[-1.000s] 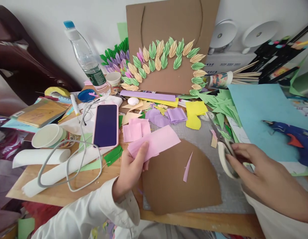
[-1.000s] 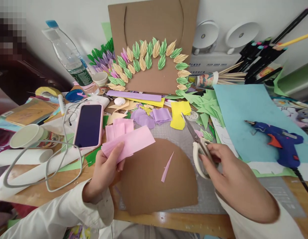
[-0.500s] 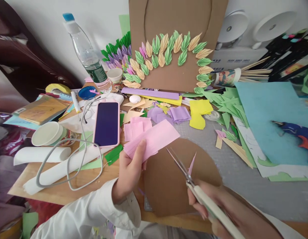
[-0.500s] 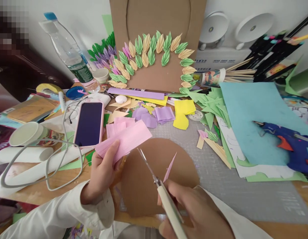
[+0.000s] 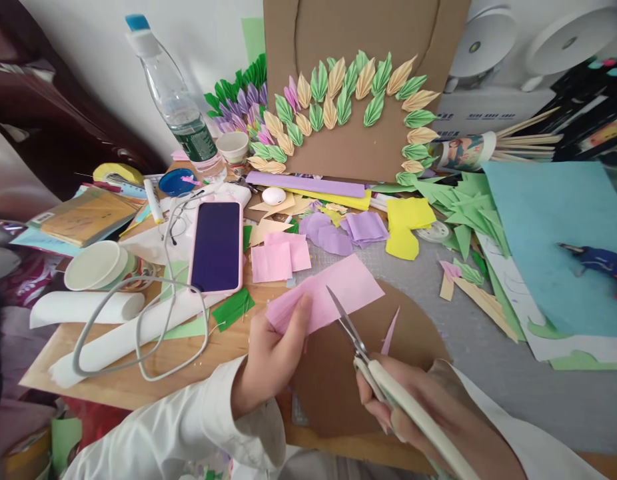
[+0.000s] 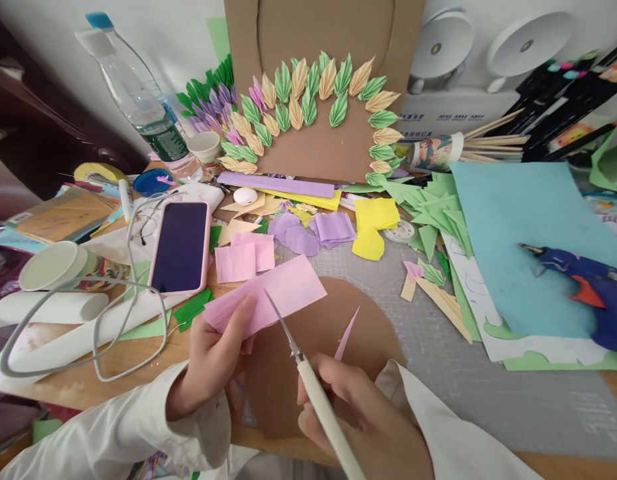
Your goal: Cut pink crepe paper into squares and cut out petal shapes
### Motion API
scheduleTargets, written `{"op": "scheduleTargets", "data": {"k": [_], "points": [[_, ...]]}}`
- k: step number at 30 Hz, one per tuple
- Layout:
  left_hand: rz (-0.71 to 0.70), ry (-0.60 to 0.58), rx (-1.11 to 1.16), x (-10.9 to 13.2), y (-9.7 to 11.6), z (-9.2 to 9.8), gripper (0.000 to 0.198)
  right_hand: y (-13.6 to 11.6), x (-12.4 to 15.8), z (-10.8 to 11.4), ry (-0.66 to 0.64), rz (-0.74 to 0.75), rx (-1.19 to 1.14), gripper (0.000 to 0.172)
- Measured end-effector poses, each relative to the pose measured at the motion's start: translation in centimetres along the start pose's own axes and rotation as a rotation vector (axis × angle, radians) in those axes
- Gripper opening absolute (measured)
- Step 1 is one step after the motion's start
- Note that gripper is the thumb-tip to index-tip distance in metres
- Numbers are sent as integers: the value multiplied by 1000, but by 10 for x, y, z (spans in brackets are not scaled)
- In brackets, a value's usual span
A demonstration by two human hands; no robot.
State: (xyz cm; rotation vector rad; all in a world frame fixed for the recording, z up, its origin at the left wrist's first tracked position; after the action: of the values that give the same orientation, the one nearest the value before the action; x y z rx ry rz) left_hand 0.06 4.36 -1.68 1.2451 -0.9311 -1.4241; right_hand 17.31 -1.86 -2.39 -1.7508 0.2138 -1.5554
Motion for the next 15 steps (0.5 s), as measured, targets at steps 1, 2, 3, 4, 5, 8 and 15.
{"op": "scheduleTargets", "data": {"k": [1,2,3,4,5,8,15], "points": [[1,-11,-1,1,0,0,45,0,-2,-2,-90,15,-2,48],[4,-21,-2,1,0,-1,44,0,-4,-5,-188,26,-7,51],[10,-30,-4,2,-1,-1,44,0,-5,-7,-268,28,-16,54],[17,-40,-6,3,-1,-1,45,0,-6,-7,-316,23,-25,55],[22,-48,-8,4,-2,-1,46,1,-7,-8,-335,17,-29,55],[43,-68,-15,6,-4,-1,47,0,-6,-6,-269,-3,-24,50],[57,-105,-10,7,-5,-4,48,2,-7,-9,-244,12,-61,49]]}}
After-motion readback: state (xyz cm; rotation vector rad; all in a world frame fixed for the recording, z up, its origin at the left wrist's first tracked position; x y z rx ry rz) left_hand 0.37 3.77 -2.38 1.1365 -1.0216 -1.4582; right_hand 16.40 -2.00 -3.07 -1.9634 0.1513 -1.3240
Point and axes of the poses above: each hand's wrist, its own x-axis away from the middle knuckle, its own z-axis out of the back of the hand, y = z × x, the point moved 6 cm from there along -x, towards the middle knuckle, and after that the axes turned 14 degrees about -z, right-handed, at the moved point
